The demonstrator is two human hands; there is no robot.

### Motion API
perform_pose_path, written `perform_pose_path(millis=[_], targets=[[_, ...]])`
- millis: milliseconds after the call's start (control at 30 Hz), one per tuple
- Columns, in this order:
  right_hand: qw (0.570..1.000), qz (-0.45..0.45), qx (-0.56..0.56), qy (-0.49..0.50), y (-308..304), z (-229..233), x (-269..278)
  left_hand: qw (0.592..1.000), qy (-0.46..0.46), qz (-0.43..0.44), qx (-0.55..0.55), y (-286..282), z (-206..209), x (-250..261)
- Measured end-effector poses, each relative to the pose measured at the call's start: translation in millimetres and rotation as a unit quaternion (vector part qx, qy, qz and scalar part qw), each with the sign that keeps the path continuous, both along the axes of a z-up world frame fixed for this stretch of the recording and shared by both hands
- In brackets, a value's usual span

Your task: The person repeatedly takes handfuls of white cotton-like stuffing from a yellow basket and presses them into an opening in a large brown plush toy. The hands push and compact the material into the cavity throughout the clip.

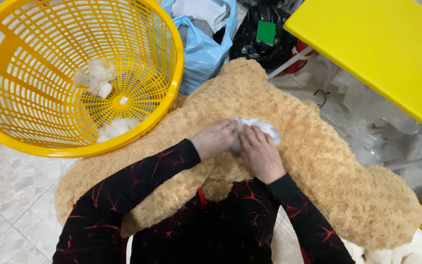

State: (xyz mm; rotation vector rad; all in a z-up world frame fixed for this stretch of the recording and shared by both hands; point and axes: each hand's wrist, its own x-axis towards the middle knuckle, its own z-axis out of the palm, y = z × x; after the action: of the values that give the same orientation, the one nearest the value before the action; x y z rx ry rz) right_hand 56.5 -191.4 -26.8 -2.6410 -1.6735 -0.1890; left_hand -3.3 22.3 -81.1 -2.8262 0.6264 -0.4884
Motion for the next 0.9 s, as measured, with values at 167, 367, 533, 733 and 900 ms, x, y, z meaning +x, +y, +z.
perform_pose_path(millis=[167, 367, 533, 733, 900], targets=[[0.992, 0.0, -0.092, -0.085, 42.1, -36.8, 31.8, 0.981, -0.134, 0.105, -0.093, -26.4, -59.6, 35.9], [0.931, -0.153, -0.329, -0.047, 59.7, -119.9, 89.9, 0.944, 0.142, 0.256, -0.151, -69.1, -61.9, 90.3], [0.953, -0.253, -0.154, 0.066, 38.9, -179.2, 157.2, 0.907, 0.311, 0.181, -0.219, -50.3, 4.6, 83.9], [0.955, -0.223, -0.152, 0.126, 32.8, -126.8, 124.1, 0.894, 0.352, 0.166, -0.22, -44.1, 55.3, 51.1], [0.999, 0.014, 0.01, 0.033, -15.3, -15.1, 49.3, 0.946, 0.222, 0.228, -0.061, -50.1, 34.9, -1.0]])
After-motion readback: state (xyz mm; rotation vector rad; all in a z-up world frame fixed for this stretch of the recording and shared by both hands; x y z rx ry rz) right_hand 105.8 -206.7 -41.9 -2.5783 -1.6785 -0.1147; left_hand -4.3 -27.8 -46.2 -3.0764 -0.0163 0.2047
